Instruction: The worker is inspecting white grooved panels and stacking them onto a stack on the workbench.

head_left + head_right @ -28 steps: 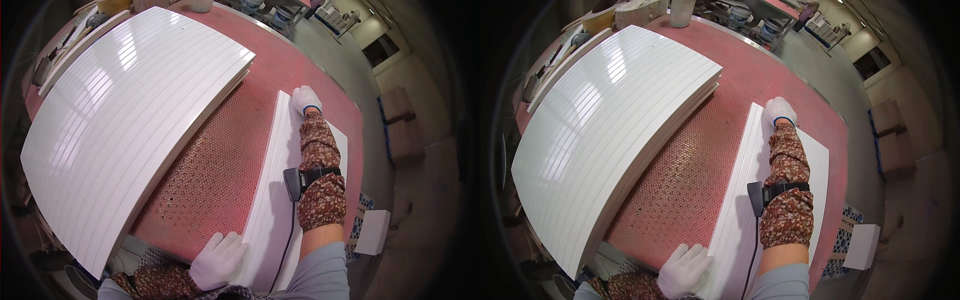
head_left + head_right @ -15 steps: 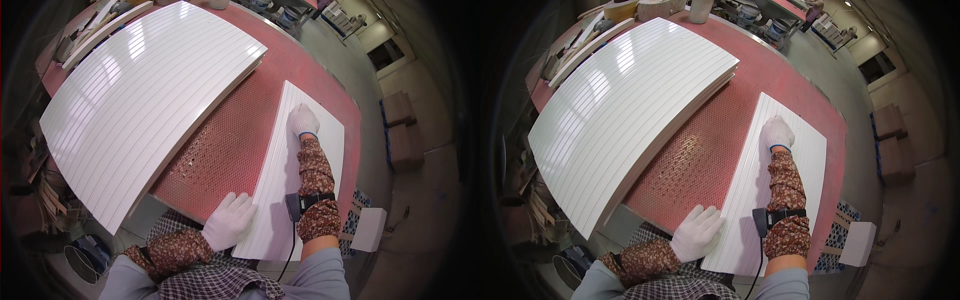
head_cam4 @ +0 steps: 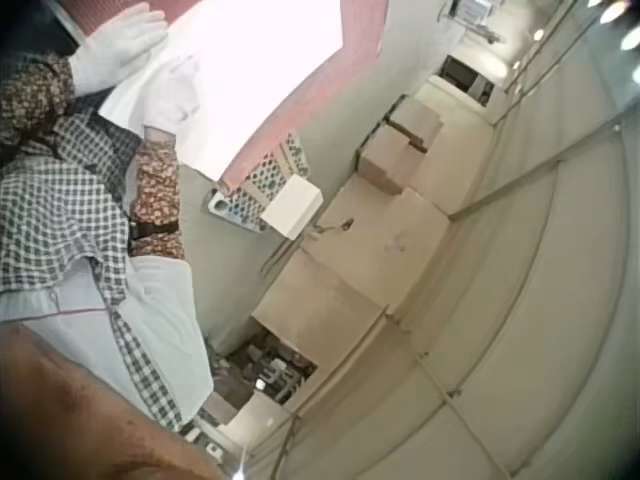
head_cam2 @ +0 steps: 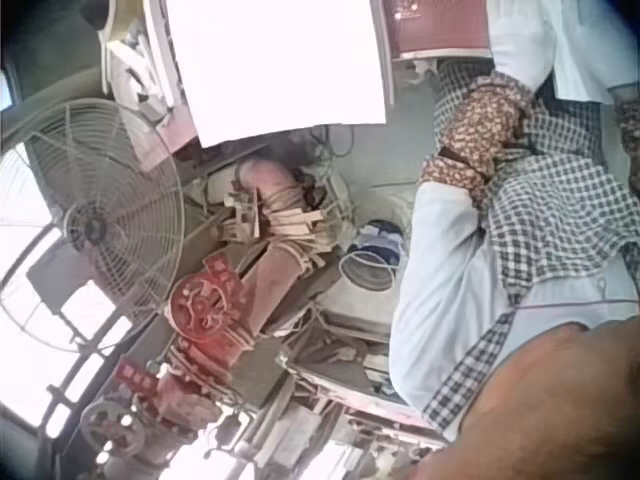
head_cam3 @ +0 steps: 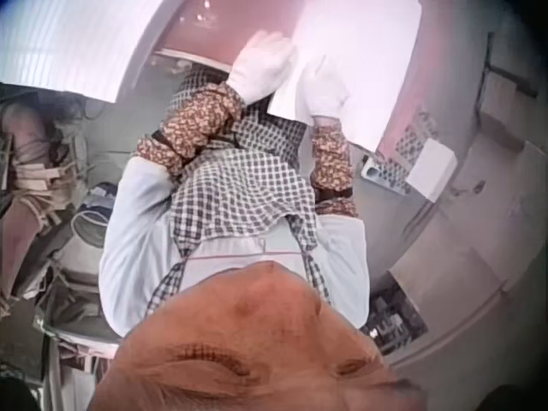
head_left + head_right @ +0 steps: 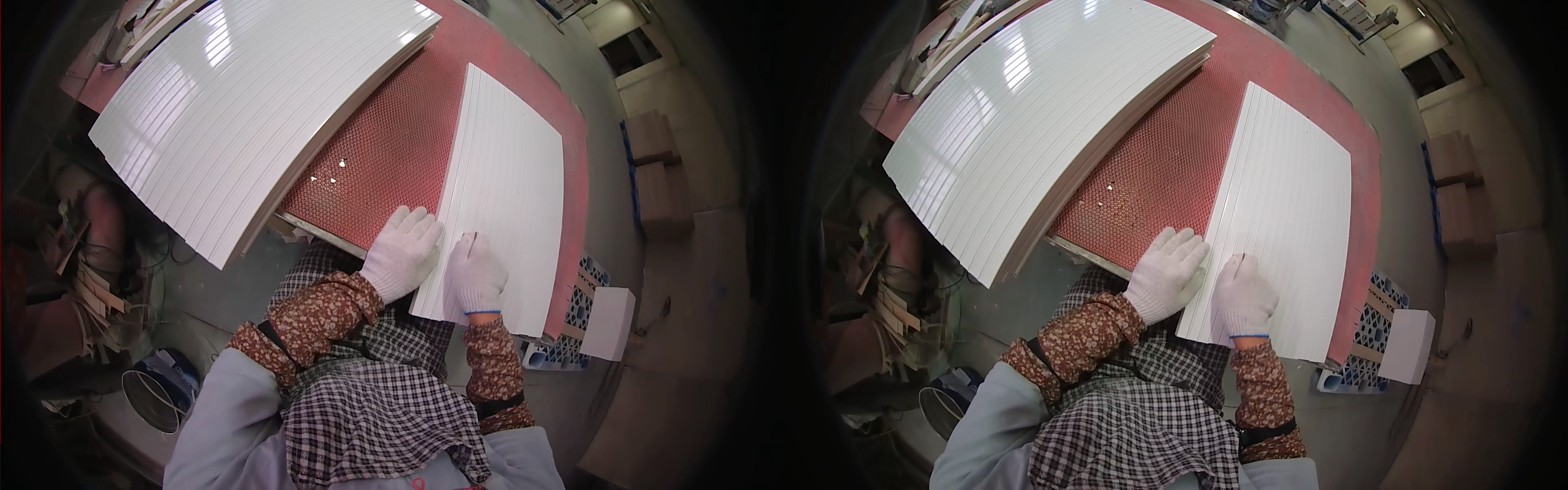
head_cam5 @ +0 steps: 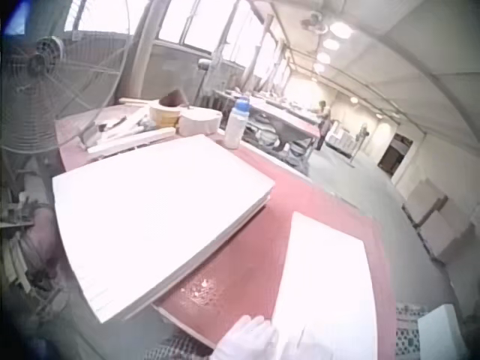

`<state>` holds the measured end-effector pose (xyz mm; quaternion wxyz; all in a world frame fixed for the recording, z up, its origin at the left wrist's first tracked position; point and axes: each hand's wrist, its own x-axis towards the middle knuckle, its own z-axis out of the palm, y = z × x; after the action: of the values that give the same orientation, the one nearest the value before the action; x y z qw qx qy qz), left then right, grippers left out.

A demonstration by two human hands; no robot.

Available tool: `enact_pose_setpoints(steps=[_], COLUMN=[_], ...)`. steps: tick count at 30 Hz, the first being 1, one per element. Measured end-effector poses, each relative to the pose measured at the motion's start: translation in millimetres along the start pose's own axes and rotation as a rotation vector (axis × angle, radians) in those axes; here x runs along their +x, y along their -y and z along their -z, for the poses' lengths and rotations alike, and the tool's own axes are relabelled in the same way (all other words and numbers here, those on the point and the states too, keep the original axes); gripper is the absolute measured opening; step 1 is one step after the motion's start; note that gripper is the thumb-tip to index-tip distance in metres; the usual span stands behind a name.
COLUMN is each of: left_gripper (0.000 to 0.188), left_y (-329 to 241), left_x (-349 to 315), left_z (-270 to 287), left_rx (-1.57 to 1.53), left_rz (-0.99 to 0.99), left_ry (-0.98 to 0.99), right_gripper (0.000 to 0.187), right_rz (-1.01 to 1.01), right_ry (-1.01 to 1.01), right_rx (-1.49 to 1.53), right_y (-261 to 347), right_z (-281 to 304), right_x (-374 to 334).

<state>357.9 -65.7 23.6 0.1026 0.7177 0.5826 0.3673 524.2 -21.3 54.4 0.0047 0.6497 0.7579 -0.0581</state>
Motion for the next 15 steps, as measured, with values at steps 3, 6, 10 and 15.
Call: enact_pose_setpoints(steps=[3,6,10,15], left_gripper=[0.032,0.029,0.022,0.020], left_y=[28.5,59.6,91.0,113.4], left_x=[-6.6,-13.5,-20.9,-17.6], left_z=[-5.9,-6.6,-4.9,-5.1], left_rx=[-0.009,-0.016,0.004,0.051], left_rz=[0.082,0.113,0.134,0.153], left_ry=[0.003,-0.018,-0.049,0.003], right_gripper=[0.035,0.029,0.027,0.027], right_rz=[-0.020,0.022,0.139,0.141], right_ry=[0.039,0.000,-0.168,-0.134], right_rx=[-0.071,-0.047,-0.070,0.058], right_y=[15.8,35.0,50.9,64.5], right_z=[-23.3,-38.7,-61.4,-71.0], right_x=[-40.3,-74.6,-97.3,-91.2])
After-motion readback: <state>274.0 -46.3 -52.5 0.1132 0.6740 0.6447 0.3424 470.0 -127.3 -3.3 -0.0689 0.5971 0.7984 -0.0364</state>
